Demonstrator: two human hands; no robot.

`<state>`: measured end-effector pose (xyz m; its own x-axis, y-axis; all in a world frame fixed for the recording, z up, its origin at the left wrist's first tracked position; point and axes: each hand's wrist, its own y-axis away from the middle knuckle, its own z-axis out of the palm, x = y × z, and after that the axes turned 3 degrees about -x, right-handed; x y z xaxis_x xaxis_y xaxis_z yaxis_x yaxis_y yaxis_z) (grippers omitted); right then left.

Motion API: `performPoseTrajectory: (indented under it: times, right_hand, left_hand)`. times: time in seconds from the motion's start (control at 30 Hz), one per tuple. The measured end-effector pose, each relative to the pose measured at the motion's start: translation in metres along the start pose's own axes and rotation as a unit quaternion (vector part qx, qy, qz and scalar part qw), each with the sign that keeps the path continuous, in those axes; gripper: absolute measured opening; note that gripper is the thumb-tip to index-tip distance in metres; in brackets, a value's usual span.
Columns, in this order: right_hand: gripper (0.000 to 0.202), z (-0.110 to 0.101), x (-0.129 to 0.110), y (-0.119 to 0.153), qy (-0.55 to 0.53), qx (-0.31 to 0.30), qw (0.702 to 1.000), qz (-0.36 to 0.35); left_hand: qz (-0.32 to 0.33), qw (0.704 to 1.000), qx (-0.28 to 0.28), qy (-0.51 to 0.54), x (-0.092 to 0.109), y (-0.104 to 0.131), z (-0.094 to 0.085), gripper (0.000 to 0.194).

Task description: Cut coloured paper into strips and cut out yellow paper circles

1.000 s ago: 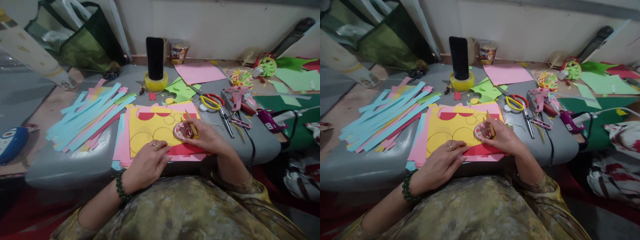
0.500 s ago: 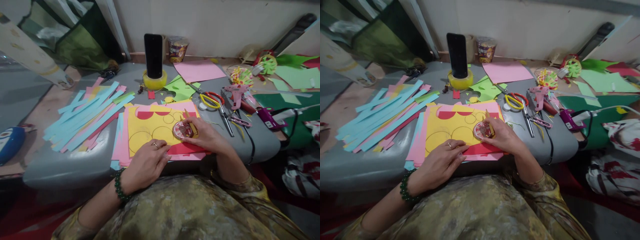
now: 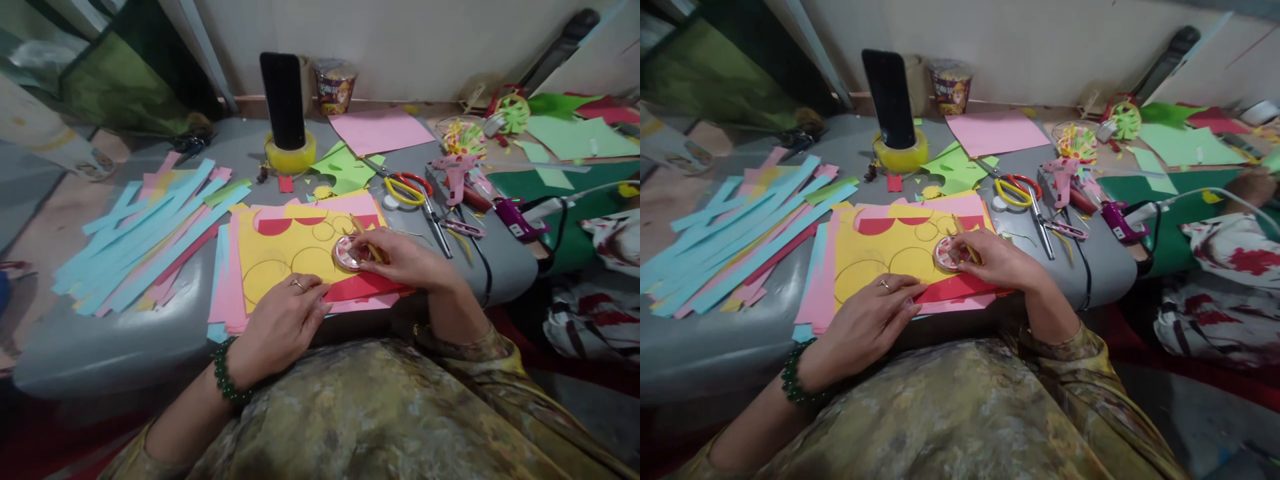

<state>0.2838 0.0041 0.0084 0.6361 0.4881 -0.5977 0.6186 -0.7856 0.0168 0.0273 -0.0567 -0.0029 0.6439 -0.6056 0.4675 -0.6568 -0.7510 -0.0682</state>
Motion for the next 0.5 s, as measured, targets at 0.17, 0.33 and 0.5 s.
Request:
performPoseTrajectory:
  times: [0.17,0.33,0.5]
  right_hand:
    - [0.026,0.0021,0.005,-0.0017,0.005,0.006,1.0,0.018]
    - [0.025,0.0039,0.0064,-0.003,0.003,0.014,1.0,0.021]
    - [0.029,0.0044,0.0074,-0.0017,0.01,0.022,1.0,0.019]
  left_hand:
    - [-0.001,1.0,0.007,0.0,0.0003,0.0007,0.0007,0.045]
    - [0.005,1.0,0.009,-0.011,0.0004,0.0003,0.0012,0.046]
    - [-0.002,1.0,-0.003,-0.012,0.0017,-0.0012,-0.0008,0.042]
